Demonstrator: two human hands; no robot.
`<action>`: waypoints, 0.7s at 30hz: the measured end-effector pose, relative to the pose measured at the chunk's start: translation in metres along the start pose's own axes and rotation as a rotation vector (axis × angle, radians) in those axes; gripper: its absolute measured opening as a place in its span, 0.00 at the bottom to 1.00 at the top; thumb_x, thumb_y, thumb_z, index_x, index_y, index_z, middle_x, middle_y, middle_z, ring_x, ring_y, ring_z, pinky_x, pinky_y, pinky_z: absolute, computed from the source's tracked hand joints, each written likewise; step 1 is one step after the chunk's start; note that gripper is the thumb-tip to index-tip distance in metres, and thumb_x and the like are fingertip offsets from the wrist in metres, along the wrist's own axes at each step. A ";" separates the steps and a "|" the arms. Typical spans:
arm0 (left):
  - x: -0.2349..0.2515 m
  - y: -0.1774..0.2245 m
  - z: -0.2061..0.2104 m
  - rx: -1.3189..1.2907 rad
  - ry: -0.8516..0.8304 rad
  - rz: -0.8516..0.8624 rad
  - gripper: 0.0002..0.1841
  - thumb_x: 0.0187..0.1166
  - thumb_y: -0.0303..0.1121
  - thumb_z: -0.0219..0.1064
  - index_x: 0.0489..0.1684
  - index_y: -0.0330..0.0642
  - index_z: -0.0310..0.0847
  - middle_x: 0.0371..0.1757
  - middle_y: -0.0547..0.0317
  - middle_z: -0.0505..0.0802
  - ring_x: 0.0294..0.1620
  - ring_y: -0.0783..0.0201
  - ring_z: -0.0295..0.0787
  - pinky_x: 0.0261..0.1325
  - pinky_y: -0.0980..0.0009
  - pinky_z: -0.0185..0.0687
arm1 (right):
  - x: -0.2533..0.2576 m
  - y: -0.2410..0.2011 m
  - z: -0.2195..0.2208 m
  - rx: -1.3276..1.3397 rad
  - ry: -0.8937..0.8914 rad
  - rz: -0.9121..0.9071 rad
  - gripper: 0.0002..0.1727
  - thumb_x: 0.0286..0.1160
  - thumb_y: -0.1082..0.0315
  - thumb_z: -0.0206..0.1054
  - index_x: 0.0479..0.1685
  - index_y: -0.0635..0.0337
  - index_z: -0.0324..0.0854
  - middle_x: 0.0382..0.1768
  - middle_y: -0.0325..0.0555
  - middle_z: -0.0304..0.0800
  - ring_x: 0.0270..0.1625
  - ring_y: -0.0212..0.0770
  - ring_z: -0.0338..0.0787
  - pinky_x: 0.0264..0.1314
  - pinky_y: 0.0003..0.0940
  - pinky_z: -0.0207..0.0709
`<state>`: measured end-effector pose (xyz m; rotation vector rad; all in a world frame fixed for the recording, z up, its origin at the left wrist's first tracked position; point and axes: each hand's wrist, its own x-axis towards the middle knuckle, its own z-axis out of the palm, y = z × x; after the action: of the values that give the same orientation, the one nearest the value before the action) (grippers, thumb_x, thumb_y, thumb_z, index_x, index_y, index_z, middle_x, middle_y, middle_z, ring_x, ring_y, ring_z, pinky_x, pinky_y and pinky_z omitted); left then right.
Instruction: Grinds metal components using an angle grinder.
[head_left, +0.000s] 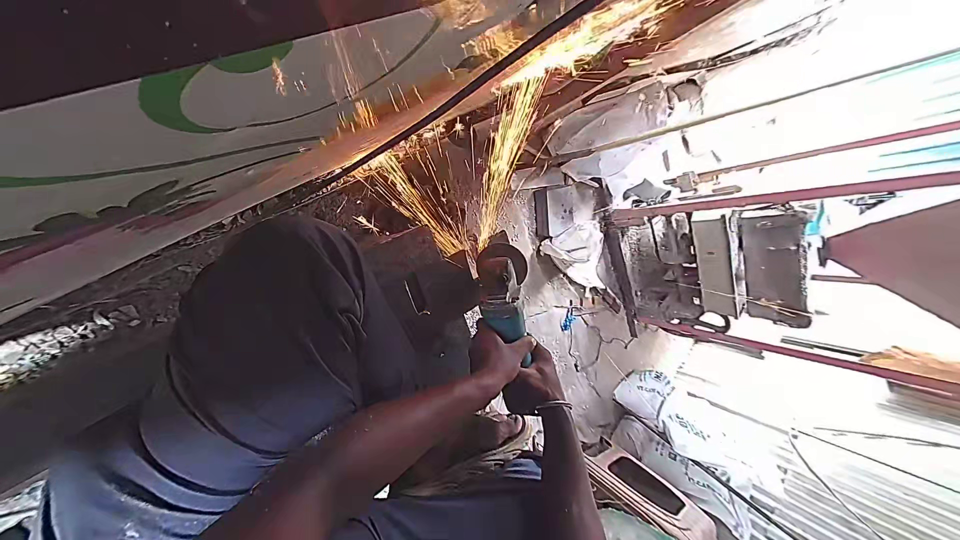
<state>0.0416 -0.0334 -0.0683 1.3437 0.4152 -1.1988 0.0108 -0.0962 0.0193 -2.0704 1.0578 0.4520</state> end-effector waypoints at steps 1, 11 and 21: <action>0.001 0.000 -0.001 -0.008 0.006 0.007 0.43 0.63 0.48 0.83 0.75 0.33 0.69 0.60 0.41 0.90 0.65 0.49 0.87 0.71 0.49 0.79 | 0.001 -0.001 0.001 0.007 -0.003 -0.007 0.20 0.57 0.70 0.79 0.50 0.68 0.84 0.35 0.40 0.89 0.36 0.24 0.85 0.47 0.23 0.81; -0.007 0.000 0.003 0.028 -0.051 -0.015 0.43 0.64 0.48 0.82 0.75 0.33 0.68 0.62 0.40 0.88 0.67 0.48 0.85 0.71 0.49 0.78 | -0.008 0.003 -0.004 0.011 0.017 0.017 0.24 0.54 0.67 0.79 0.52 0.69 0.83 0.37 0.40 0.88 0.37 0.23 0.83 0.48 0.23 0.79; -0.002 -0.003 0.006 0.024 -0.044 0.003 0.42 0.63 0.49 0.83 0.74 0.34 0.68 0.60 0.42 0.90 0.65 0.49 0.87 0.70 0.48 0.79 | -0.007 0.006 -0.004 0.018 0.032 0.039 0.17 0.57 0.68 0.78 0.45 0.64 0.82 0.32 0.37 0.86 0.33 0.24 0.83 0.43 0.24 0.80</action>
<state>0.0356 -0.0366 -0.0665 1.3359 0.3683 -1.2322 0.0021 -0.0973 0.0230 -2.0498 1.1192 0.4287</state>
